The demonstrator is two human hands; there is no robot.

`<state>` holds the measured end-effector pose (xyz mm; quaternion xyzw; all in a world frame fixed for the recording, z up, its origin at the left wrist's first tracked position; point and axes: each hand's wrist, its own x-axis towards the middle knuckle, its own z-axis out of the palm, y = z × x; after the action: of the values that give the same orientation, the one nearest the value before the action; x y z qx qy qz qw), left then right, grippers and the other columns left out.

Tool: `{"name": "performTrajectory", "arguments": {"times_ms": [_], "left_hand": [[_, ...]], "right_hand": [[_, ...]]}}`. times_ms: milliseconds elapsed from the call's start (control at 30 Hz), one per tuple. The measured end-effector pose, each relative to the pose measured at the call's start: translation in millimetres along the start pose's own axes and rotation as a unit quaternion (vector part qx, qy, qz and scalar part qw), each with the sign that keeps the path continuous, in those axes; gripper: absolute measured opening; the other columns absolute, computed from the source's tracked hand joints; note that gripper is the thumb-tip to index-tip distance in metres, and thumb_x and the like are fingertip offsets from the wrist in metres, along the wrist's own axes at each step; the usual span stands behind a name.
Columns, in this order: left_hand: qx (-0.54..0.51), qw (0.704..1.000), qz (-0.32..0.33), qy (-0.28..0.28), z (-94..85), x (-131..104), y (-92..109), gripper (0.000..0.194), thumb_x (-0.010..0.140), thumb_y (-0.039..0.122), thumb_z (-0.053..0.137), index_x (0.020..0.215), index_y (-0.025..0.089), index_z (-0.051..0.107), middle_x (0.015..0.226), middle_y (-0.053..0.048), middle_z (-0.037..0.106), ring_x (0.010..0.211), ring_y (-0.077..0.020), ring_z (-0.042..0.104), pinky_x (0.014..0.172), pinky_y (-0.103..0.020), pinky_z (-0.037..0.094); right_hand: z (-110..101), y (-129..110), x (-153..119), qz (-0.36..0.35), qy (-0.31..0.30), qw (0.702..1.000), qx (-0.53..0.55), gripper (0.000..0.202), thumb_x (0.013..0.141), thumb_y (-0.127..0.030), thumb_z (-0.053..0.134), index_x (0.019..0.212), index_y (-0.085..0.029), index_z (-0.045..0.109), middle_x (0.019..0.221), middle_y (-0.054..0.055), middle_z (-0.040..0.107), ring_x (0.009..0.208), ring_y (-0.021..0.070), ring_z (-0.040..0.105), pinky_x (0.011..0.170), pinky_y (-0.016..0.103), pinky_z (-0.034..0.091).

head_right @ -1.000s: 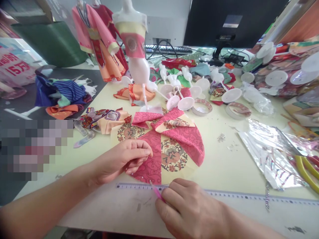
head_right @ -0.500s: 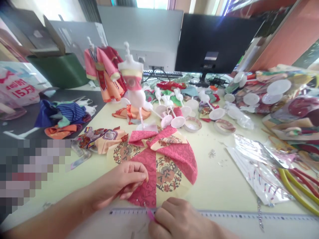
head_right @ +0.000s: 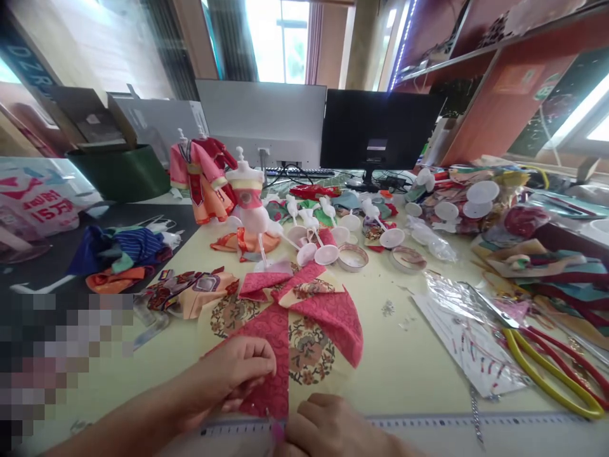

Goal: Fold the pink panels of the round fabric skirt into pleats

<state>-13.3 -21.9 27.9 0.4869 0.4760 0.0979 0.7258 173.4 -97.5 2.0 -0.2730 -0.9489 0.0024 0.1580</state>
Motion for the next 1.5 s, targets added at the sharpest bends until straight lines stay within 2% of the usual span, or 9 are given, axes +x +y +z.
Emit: {"name": "performTrajectory", "arguments": {"times_ms": [133,333,633,867,1233,1500], "left_hand": [[0.040,0.999,-0.001,0.010,0.7,-5.0,-1.3,0.008,0.069,0.026,0.053,0.067,0.020,0.048,0.049,0.009,0.033,0.040,-0.0051,0.018,0.036,-0.020,0.011],[0.035,0.999,-0.004,0.018,-6.6,-13.7,-3.3,0.015,0.073,0.030,0.054,0.067,0.020,0.046,0.049,0.010,0.030,0.042,-0.0062,0.015,0.038,-0.021,0.009],[0.232,0.971,0.040,0.032,-6.6,-9.3,0.0,0.010,0.068,0.024,0.051,0.064,0.016,0.052,0.056,0.004,0.039,0.052,-0.0079,0.028,0.044,-0.020,0.019],[0.339,0.941,0.025,0.006,-10.3,-3.9,1.7,0.010,0.069,0.026,0.048,0.066,0.016,0.052,0.057,0.005,0.042,0.052,-0.0086,0.032,0.044,-0.021,0.023],[0.403,0.914,0.039,0.010,-9.4,5.0,-11.9,0.012,0.067,0.025,0.044,0.067,0.017,0.054,0.053,0.005,0.038,0.050,-0.0091,0.029,0.043,-0.024,0.020],[0.390,0.920,0.043,-0.009,-4.7,-1.4,0.6,0.009,0.064,0.023,0.045,0.057,0.018,0.045,0.052,0.005,0.032,0.049,-0.0091,0.026,0.044,-0.025,0.020]], "right_hand": [[-1.5,1.3,-0.3,-0.021,-0.007,1.000,0.014,0.013,0.092,-0.010,0.047,0.082,-0.014,0.054,0.070,0.000,0.053,0.058,0.0139,0.043,0.052,0.027,0.033],[-6.2,-0.5,-0.7,-0.021,-0.025,0.999,0.029,0.011,0.089,-0.014,0.052,0.078,-0.014,0.055,0.070,0.001,0.052,0.057,0.0147,0.039,0.053,0.029,0.032],[-5.3,0.4,-3.2,-0.022,-0.040,0.998,0.039,0.015,0.089,-0.018,0.049,0.075,-0.014,0.055,0.071,0.001,0.050,0.058,0.0148,0.037,0.053,0.030,0.030],[-6.2,0.5,-2.7,-0.024,-0.035,0.998,0.036,0.016,0.088,-0.017,0.048,0.073,-0.014,0.052,0.069,0.001,0.050,0.057,0.0137,0.038,0.052,0.030,0.030],[-2.1,-1.9,-5.3,-0.027,-0.020,0.999,0.029,0.008,0.076,-0.013,0.053,0.069,-0.015,0.049,0.067,0.001,0.048,0.056,0.0128,0.036,0.052,0.029,0.024],[-8.8,-4.0,-13.2,-0.049,-0.011,0.998,0.048,0.003,0.078,-0.014,0.047,0.079,-0.014,0.050,0.070,0.002,0.049,0.059,0.0144,0.040,0.055,0.030,0.027]]}}
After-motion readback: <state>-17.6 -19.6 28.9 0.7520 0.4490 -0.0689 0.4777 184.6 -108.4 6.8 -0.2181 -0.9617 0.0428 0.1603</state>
